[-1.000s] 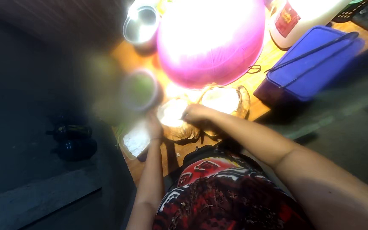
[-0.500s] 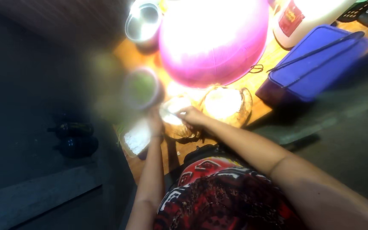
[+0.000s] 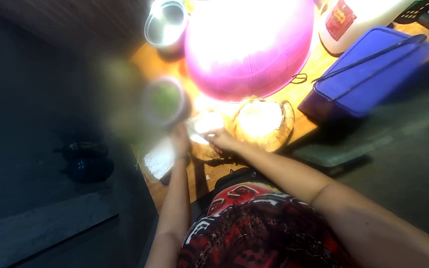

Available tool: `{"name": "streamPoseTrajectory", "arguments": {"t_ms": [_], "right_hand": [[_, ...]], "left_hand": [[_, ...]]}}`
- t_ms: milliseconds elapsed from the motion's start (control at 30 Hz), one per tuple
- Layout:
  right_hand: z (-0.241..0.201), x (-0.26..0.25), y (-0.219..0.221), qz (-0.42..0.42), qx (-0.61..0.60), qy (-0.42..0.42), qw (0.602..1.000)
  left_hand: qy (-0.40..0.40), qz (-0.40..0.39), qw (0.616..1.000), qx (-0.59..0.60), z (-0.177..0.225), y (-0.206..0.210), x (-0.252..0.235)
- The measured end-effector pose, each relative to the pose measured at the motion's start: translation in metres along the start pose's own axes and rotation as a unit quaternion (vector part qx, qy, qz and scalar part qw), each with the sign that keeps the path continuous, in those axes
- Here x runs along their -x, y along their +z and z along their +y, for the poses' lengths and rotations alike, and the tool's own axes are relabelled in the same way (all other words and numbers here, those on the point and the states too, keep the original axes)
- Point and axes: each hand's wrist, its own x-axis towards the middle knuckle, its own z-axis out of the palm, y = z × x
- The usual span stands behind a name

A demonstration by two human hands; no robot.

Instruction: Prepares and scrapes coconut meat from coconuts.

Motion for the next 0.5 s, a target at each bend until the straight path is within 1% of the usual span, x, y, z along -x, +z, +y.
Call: {"name": "streamPoseTrajectory", "arguments": {"t_ms": [100,167,233,333,433,500], "right_hand": [[0.015,-0.001,0.002,-0.021,0.023,-0.033,0.999],[0.019,0.001,-0.006,-0.040,0.056,-0.030,0.997],[0.009,0.007,-0.013,-0.030,0.072,-0.012,0.997],[0.000,0.005,-0.011,0.010,0.027,-0.017,0.999],[0.009,-0.006,-0.002,0.002,-0.013,-0.032,0.999],[0.008,-0.003,0.001,-0.014,-0.005,-0.034,0.999]], "left_hand": [[-0.008,-0.007,1.000,-0.016,0.003,0.000,-0.001],[-0.002,-0.007,1.000,-0.029,0.004,-0.001,-0.001],[-0.004,-0.009,0.999,-0.044,0.008,-0.001,0.000],[-0.007,-0.008,0.999,-0.047,0.009,0.000,-0.001],[-0.004,-0.010,0.999,-0.050,0.005,0.000,-0.005],[-0.006,-0.015,0.999,-0.052,0.009,0.000,-0.004]]}}
